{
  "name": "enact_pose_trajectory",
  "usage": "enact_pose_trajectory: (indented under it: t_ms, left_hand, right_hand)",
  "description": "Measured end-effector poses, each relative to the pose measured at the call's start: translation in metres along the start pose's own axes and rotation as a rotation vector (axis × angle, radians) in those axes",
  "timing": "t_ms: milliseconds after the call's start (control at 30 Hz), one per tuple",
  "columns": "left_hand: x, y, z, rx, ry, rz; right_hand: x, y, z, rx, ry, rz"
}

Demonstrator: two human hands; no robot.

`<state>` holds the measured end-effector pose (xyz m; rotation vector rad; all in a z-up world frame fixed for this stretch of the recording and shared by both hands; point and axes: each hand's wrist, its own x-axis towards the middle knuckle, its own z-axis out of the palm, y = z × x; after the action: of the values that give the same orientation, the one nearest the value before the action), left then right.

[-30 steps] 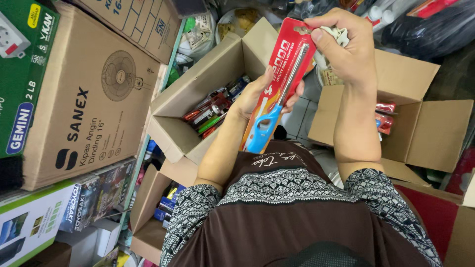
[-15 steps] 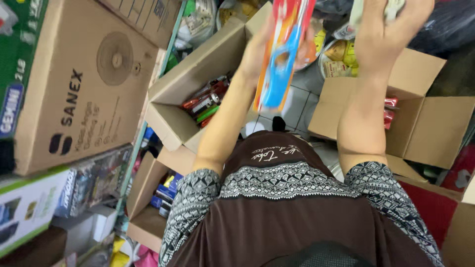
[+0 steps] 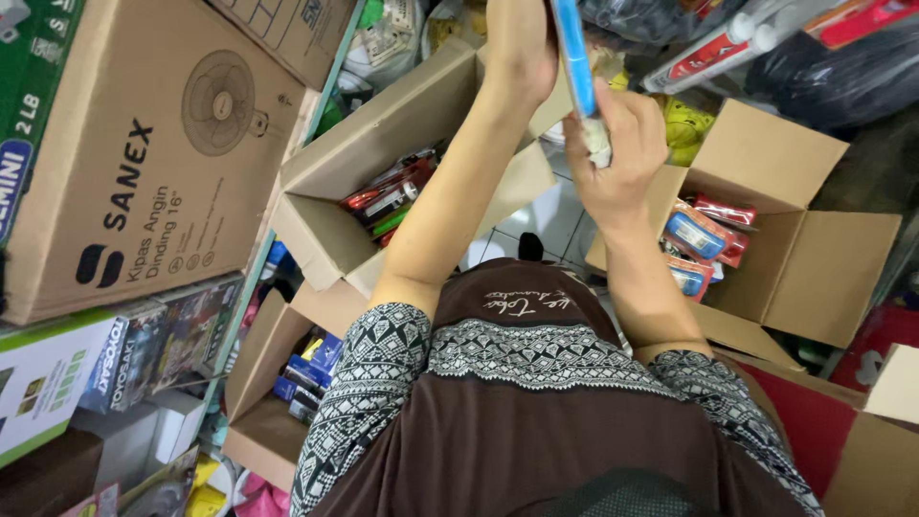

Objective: The person wipes several different packaged tools, including a pair of orange shears and a flashlight, with a white cloth while standing in a warehouse area.

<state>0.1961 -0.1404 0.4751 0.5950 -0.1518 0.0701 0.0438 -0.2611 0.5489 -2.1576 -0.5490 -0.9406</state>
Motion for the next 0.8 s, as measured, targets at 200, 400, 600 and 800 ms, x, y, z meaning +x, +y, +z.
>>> enact_pose_trajectory:
  t_ms: [200,400,600,800]
  left_hand:
    - [-0.004,0.008,-0.003,-0.118,-0.072,-0.032]
    - [-0.006,0.015,0.004,-0.102,-0.141,-0.106]
    - [-0.017,0.033,0.027,0.085,-0.312,-0.074]
    - [-0.025,0.049,0.051,0.11,-0.338,-0.111]
  right_hand:
    - [-0.026,0.021,-0.004,0.847,0.092,0.763]
    - [-0.032,0.037,0.009,1.148,0.074,0.738]
    - [-0.032,0.038,0.009,1.064,0.003,0.81]
    - [-0.036,0.037,0.011,1.135,-0.003,0.798]
